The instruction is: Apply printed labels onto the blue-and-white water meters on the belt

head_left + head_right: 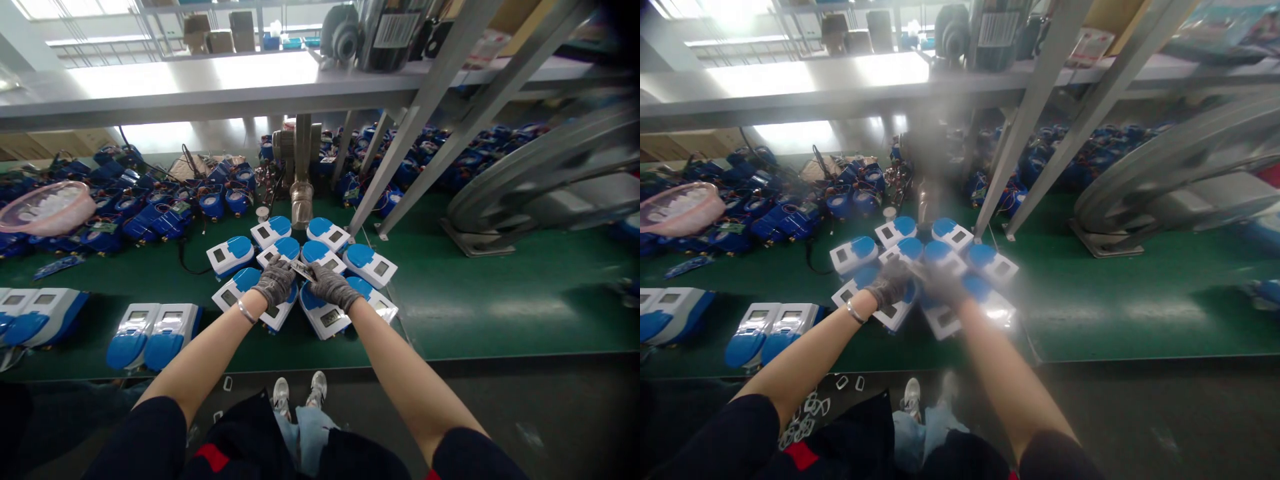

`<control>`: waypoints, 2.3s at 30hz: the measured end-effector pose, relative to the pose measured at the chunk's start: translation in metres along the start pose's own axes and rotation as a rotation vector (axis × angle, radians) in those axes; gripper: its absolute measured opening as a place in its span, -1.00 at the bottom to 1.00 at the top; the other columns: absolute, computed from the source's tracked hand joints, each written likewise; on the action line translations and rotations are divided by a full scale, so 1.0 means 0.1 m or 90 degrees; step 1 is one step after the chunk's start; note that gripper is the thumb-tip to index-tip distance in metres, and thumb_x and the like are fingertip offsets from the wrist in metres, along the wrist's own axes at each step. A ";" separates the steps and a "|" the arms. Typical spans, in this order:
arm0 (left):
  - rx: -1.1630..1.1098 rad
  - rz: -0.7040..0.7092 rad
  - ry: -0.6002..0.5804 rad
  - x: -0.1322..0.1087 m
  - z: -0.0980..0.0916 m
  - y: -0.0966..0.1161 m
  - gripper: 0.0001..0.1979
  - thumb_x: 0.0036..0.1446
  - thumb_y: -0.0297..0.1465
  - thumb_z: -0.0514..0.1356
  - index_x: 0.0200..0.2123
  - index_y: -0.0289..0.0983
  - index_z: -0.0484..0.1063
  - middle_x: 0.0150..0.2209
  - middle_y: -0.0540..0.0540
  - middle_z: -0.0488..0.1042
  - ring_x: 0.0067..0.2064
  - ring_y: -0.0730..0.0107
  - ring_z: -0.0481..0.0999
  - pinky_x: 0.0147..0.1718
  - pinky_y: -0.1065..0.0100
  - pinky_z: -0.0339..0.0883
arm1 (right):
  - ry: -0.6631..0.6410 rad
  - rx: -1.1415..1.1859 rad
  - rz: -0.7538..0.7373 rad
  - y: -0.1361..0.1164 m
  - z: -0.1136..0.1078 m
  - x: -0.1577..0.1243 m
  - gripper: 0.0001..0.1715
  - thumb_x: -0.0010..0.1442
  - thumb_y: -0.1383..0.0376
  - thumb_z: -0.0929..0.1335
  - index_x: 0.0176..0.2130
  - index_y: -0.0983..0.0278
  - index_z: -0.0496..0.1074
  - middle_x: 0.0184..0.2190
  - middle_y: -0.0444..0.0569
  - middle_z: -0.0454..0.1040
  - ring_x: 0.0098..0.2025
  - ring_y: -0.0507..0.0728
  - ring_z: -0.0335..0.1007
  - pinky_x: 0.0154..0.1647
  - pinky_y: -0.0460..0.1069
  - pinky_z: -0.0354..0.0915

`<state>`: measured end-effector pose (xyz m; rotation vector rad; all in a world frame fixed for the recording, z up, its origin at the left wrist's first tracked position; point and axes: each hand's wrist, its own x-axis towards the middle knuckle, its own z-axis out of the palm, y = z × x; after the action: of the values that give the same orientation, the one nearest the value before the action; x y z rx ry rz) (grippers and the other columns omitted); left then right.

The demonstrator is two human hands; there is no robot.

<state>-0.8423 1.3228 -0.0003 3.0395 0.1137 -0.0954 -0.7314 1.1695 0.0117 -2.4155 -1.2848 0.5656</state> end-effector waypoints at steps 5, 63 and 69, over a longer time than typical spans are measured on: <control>-0.027 0.035 0.094 -0.66 -0.31 -0.04 -0.64 0.09 -0.51 0.22 -0.01 -0.24 0.53 -0.07 -0.23 0.54 0.01 0.06 0.47 0.20 -0.05 0.20 | 0.104 0.127 -0.018 0.31 0.07 -0.52 -0.43 0.19 0.26 0.38 0.20 0.21 0.36 0.05 0.11 0.53 0.00 0.32 0.51 0.04 0.15 0.43; -0.058 -0.185 0.188 -0.84 0.05 0.30 -0.79 0.11 -0.55 0.12 -0.39 -0.25 0.56 -0.34 -0.28 0.59 -0.16 -0.02 0.55 -0.15 0.03 0.45 | 0.254 0.332 -0.052 0.48 0.57 -0.67 -0.28 0.08 0.38 0.32 0.23 0.13 0.24 0.14 0.07 0.41 0.17 0.32 0.38 0.22 0.29 0.31; -0.039 -0.195 0.179 -0.95 0.05 0.33 -0.83 0.05 -0.57 0.17 -0.39 -0.25 0.56 -0.31 -0.21 0.62 -0.16 0.00 0.57 -0.15 0.05 0.44 | 0.280 0.351 -0.036 0.43 0.59 -0.56 -0.30 0.06 0.34 0.34 0.21 0.16 0.26 0.09 0.06 0.45 0.10 0.30 0.44 0.16 0.24 0.37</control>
<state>-0.9347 1.2826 0.0043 2.9305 0.5897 0.3080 -0.7587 1.1061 -0.0491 -1.8965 -0.8658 0.2940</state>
